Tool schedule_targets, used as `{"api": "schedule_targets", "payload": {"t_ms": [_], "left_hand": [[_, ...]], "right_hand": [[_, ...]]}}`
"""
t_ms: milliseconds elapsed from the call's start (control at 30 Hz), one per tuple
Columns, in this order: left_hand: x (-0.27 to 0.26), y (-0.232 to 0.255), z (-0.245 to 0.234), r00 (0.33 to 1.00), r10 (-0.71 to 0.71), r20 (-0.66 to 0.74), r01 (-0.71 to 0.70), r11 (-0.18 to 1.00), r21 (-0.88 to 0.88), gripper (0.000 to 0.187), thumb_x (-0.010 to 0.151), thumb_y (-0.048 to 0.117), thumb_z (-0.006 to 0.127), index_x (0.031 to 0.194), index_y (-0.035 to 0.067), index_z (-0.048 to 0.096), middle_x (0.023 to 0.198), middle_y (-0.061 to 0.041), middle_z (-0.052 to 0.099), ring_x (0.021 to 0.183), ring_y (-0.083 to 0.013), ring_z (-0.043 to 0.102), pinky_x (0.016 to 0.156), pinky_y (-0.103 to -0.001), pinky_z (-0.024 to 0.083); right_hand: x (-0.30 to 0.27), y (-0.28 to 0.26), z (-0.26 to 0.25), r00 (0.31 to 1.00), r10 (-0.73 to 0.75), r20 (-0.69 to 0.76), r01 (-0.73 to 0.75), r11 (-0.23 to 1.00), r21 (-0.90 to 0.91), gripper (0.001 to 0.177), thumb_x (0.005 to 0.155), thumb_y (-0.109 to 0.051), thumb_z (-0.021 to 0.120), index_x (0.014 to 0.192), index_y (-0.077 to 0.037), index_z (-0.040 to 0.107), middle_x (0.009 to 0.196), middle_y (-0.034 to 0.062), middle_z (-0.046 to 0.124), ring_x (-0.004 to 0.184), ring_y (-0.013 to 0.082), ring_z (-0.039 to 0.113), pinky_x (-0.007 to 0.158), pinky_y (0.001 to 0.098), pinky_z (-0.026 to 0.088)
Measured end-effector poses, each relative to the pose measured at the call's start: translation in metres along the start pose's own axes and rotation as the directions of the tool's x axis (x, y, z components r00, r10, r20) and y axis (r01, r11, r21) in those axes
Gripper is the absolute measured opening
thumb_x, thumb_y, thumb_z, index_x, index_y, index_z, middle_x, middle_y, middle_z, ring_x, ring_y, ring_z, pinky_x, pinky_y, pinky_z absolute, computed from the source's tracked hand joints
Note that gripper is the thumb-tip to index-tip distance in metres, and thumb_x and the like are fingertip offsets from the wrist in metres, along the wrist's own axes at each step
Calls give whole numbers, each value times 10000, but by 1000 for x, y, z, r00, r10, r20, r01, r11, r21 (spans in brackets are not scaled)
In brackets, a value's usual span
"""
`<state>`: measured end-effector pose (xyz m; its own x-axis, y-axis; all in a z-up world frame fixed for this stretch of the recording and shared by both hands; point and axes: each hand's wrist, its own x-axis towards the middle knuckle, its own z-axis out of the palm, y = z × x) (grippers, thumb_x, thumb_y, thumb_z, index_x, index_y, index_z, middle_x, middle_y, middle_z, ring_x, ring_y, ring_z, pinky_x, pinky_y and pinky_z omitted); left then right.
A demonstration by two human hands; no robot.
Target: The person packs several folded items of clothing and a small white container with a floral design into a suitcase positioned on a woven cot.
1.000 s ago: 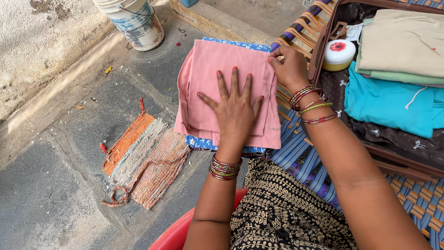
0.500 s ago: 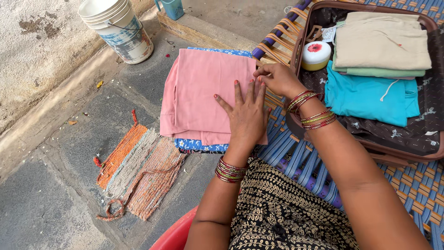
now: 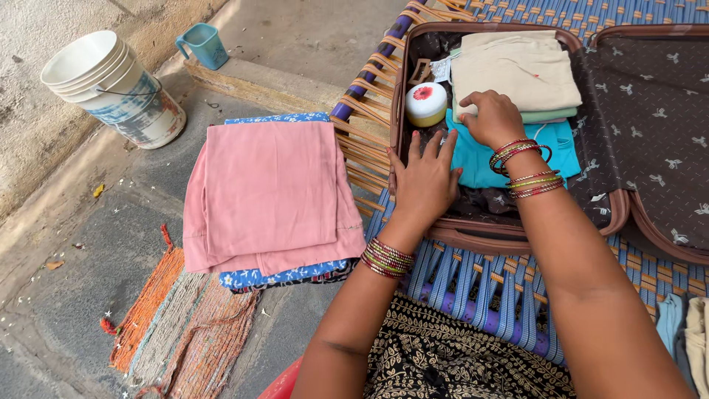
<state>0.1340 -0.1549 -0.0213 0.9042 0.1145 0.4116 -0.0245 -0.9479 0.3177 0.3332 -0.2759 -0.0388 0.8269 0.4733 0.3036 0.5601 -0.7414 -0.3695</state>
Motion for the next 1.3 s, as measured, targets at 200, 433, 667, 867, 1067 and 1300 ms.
{"api": "schedule_targets", "payload": {"t_ms": [200,433,667,867,1067,1300], "left_hand": [[7,14,19,891,160,424,-111,984,-138,1030,841,397,721,1629,228,81,1634,-243,294,1406,-507,306,1012,-781,276],[1,11,13,926,157,342,-101,979,-175,916,932,364,665,1630,217,90,1597,-209,378,1402,-469,438,1073,-737,343],[3,12,10,941,174,291,-137,980,-144,881,928,368,673,1615,208,145,1586,-217,391,1364,-461,485,1040,-709,396],[2,12,12,964,161,211,-141,984,-107,878,917,372,689,1610,197,179,1583,-228,382,1379,-470,468,1044,-701,398],[-3,7,7,994,112,-2,-111,981,-161,941,858,302,752,1607,166,201,1602,-262,352,1403,-482,431,1061,-661,403],[-3,-11,7,908,-126,-399,-87,875,-476,1022,809,340,846,1609,79,267,1565,-219,460,1466,-498,408,1235,-522,335]], "right_hand": [[22,78,23,1000,11,-14,-15,941,-338,541,810,-268,819,1329,-210,674,1542,114,477,1428,360,394,1044,609,367],[13,100,26,991,-3,-135,-40,947,-318,698,773,-338,846,1439,-331,637,1603,118,443,1456,372,377,1057,635,346],[7,111,28,967,-83,-242,-5,939,-343,495,885,-244,798,1373,-286,724,1504,72,627,1368,379,541,1059,597,398],[1,85,13,986,-56,-156,-11,917,-399,364,890,-309,776,1249,-256,752,1358,64,701,1197,383,643,896,576,491],[-26,17,-31,974,163,157,-72,881,-467,282,891,-404,758,1146,-290,789,945,128,764,932,343,730,775,457,565],[-73,-51,-115,995,11,95,34,889,-457,253,952,-345,713,1192,-300,780,949,97,768,919,335,725,855,571,522]]}}
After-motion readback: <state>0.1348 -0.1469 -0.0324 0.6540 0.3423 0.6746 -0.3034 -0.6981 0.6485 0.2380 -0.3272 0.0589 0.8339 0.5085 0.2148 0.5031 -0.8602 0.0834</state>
